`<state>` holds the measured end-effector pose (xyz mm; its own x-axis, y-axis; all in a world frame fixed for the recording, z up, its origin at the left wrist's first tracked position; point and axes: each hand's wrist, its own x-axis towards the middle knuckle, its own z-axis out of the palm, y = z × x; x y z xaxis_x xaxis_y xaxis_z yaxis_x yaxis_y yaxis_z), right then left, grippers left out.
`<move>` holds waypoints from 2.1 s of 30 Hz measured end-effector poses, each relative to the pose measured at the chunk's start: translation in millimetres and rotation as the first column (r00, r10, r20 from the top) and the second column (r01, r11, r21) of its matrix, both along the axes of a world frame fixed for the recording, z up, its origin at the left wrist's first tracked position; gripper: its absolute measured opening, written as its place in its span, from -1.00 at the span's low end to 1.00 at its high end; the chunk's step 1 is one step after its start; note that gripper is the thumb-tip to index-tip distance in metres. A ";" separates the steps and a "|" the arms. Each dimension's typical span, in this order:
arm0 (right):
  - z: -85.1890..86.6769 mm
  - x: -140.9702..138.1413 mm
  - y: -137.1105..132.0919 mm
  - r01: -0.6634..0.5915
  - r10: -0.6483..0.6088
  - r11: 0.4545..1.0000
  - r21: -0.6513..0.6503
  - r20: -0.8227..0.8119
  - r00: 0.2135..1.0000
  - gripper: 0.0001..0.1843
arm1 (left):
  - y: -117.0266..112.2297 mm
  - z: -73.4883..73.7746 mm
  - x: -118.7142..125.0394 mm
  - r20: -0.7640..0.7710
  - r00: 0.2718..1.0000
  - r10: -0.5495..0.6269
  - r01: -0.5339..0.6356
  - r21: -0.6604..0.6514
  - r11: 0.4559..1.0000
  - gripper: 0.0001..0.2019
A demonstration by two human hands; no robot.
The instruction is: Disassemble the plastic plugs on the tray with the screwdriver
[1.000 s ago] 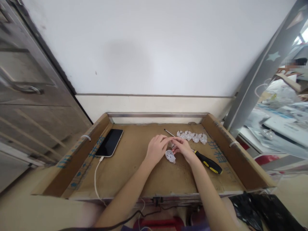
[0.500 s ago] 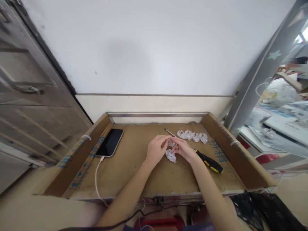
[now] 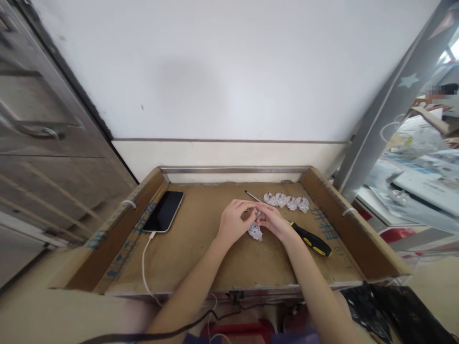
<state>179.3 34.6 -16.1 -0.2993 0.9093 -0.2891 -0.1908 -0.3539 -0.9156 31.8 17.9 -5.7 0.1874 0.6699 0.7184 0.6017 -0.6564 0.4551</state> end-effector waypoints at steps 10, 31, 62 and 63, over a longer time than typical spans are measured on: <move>-3.2 1.2 1.2 0.084 -0.085 0.992 0.091 0.011 0.996 -0.61 | 3.7 -2.8 -3.4 -0.093 0.989 0.117 -0.123 -0.057 0.991 -0.86; 5.1 -5.5 -5.4 0.075 -0.071 0.986 0.150 -0.034 0.997 -0.61 | 2.7 -3.2 -1.6 -0.069 0.995 0.078 -0.089 -0.183 0.979 -0.91; 3.3 -3.8 -4.2 0.106 -0.101 0.979 0.172 -0.036 0.994 -0.52 | 6.3 -5.4 -5.3 0.068 0.988 0.136 -0.107 -0.330 0.938 -0.85; 3.0 -4.0 -3.9 0.106 -0.102 0.979 0.173 -0.034 0.994 -0.53 | 6.8 -5.2 -5.8 0.091 0.987 0.135 -0.097 -0.339 0.936 -0.85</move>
<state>175.4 30.7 -13.1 -0.2054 0.9717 -0.1169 -0.2419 -0.1661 -0.9560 26.0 24.8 -10.9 0.0259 0.8861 0.4627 0.5980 -0.3846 0.7031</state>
